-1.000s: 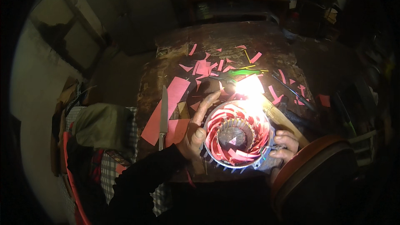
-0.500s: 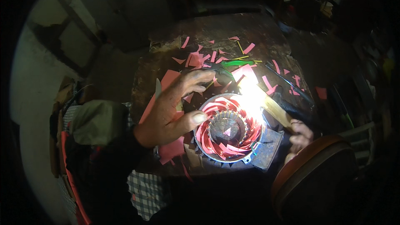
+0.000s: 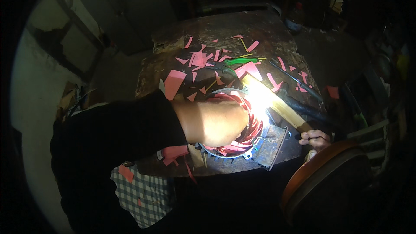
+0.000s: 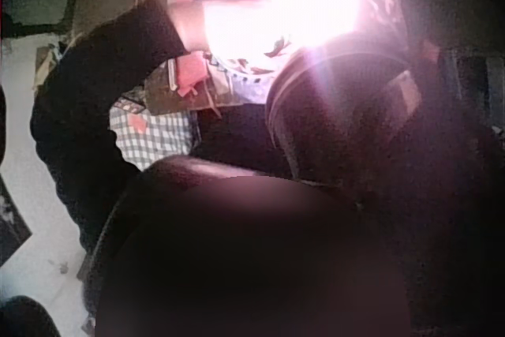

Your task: The person uses a hammer and a chisel to tap and adjust the copper windings inside a motor stator. They repeatedly insert the chisel into the slots and strike it to seat the windings, occasionally rotating the stator to access different sections.

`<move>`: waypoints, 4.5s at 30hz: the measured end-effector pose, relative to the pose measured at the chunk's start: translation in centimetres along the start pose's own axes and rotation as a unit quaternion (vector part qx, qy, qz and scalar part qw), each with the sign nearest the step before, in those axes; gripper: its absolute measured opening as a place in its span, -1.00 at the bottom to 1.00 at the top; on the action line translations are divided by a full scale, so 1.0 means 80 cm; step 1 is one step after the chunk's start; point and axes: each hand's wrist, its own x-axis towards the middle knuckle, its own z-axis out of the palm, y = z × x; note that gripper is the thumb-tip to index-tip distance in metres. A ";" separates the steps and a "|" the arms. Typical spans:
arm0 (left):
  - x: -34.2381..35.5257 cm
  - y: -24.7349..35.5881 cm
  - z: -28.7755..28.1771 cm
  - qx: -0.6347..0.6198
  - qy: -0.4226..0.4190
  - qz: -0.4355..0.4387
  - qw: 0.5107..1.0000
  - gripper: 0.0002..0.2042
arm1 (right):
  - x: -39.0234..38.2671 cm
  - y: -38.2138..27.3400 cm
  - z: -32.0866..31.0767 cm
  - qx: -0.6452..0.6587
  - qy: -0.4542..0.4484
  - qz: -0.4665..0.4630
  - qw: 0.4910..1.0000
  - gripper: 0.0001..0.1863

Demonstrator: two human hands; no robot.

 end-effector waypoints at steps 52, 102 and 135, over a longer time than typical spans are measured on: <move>-0.222 0.002 -0.088 0.096 0.264 0.124 0.952 -0.82 | -0.018 -0.060 0.013 -0.035 -0.188 0.196 0.962 -0.87; -0.062 -0.050 -0.046 -0.222 -0.019 0.055 0.973 -0.79 | -0.045 -0.043 0.004 0.021 -0.217 0.275 0.936 -0.91; -0.015 -0.047 -0.018 -0.024 0.301 0.251 0.920 -0.74 | -0.069 -0.095 0.018 -0.097 -0.309 0.312 0.893 -0.87</move>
